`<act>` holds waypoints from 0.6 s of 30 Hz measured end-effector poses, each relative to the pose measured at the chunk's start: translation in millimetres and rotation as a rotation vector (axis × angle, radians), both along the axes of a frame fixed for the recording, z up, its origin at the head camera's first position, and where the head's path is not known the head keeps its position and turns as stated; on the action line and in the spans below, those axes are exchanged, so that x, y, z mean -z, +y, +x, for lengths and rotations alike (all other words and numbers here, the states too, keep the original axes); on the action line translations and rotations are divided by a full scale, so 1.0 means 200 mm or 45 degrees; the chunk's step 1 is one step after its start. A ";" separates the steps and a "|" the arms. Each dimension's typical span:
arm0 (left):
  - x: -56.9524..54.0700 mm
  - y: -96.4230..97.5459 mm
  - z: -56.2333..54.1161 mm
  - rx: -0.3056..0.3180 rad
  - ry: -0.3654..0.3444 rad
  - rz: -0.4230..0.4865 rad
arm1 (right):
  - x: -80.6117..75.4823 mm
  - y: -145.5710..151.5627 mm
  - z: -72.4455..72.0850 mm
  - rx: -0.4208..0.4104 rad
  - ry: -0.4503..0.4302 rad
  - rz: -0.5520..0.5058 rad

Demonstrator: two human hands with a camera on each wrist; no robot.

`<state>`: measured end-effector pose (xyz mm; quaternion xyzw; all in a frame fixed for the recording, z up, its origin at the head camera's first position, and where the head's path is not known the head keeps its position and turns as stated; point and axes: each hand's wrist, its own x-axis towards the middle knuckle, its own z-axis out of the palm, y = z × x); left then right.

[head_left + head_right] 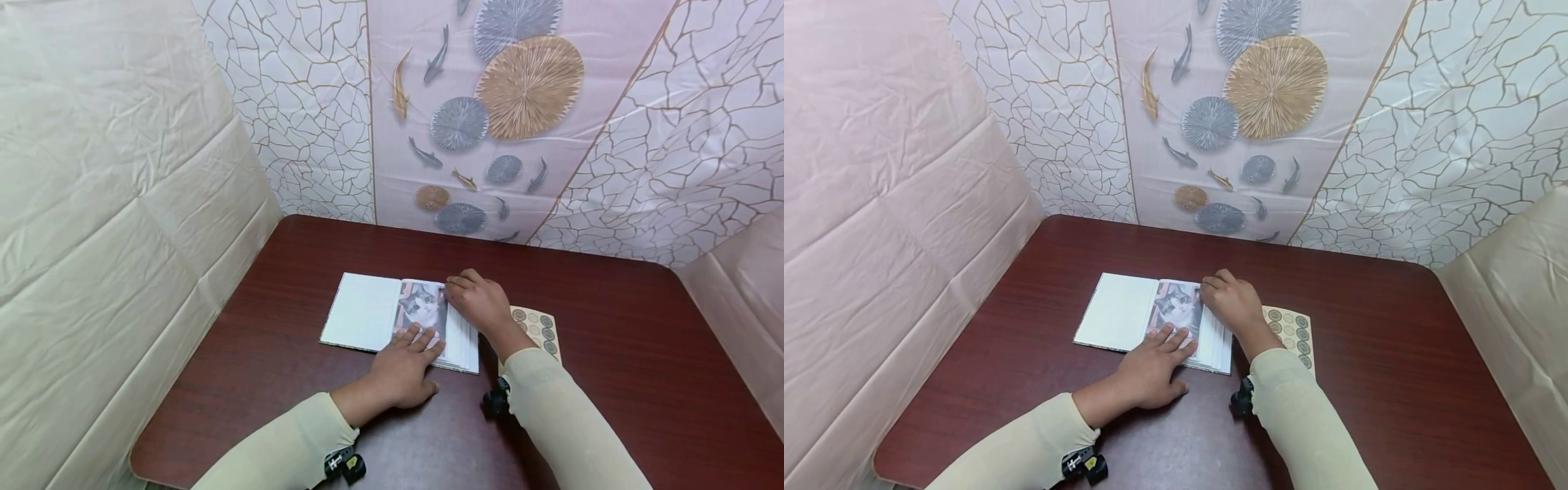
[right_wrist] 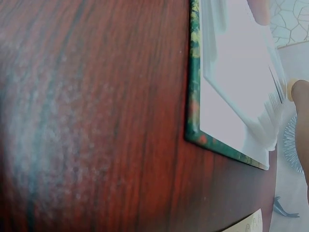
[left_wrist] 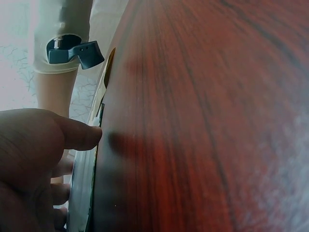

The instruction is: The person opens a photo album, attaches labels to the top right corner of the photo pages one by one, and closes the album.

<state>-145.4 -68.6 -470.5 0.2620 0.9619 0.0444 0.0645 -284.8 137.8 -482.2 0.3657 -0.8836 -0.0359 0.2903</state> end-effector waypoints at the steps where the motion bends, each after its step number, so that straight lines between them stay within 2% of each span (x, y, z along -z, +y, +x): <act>1: 0.00 0.00 0.00 0.000 0.000 -0.002 | 0.00 0.00 0.00 0.000 -0.005 -0.006; 12: 0.00 0.00 0.00 -0.003 -0.008 -0.010 | 0.01 -0.01 -0.01 0.050 -0.047 -0.085; 18: 0.00 0.00 0.00 -0.005 -0.013 -0.016 | 0.01 -0.01 0.00 0.057 -0.080 -0.072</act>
